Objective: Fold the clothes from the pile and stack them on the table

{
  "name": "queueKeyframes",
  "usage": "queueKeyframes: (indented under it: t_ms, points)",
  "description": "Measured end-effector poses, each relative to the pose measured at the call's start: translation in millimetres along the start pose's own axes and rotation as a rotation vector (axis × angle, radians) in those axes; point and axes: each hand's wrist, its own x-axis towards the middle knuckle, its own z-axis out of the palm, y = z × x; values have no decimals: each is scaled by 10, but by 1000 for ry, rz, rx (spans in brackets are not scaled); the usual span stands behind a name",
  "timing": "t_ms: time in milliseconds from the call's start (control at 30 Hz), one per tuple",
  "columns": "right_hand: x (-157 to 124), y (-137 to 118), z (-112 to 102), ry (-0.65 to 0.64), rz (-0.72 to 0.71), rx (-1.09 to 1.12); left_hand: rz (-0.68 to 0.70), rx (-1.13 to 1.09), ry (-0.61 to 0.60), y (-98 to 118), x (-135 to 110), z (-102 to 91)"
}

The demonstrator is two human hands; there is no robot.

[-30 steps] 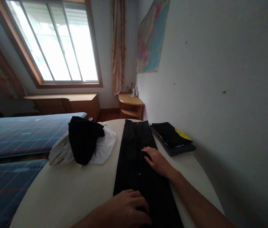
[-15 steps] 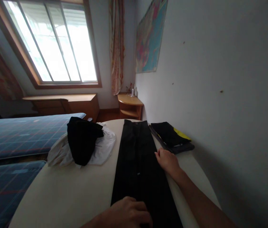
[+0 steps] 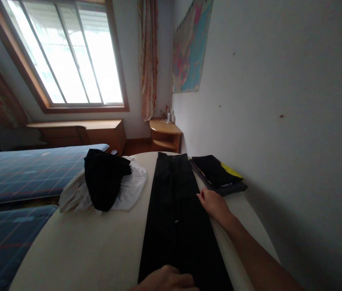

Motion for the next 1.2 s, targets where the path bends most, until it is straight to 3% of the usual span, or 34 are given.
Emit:
queueKeyframes:
  t_ms: [133, 200, 300, 367, 467, 567, 667, 800, 933, 1200]
  points:
    - [0, 22, -13, -15, 26, 12, 8, -104, 1, -68, -25, 22]
    - [0, 9, -16, 41, 8, 15, -2, -165, -2, -93, -41, 7]
    - [-7, -53, 0, 195, -148, 45, -42, -174, 58, -117, -57, -100]
    - [-27, -112, 31, 222, -300, 90, -26, -108, 111, -132, -68, -218]
    - [-83, -192, 92, 83, -475, 129, 22, -21, 147, -154, -94, -394]
    - [-139, -230, 130, -68, -528, 133, -17, -38, 134, -164, -123, -495]
    - [-143, -250, 123, -83, -508, 142, -59, -117, 101, -179, -147, -533]
    - [2, -349, 59, 3, -472, 186, -147, -203, 95, -260, -191, -600]
    - [344, -546, -10, 25, -336, 188, -294, -227, 59, -363, -233, -639]
    - [1026, -896, 87, 34, -149, 172, -269, -207, 108, -443, -234, -496]
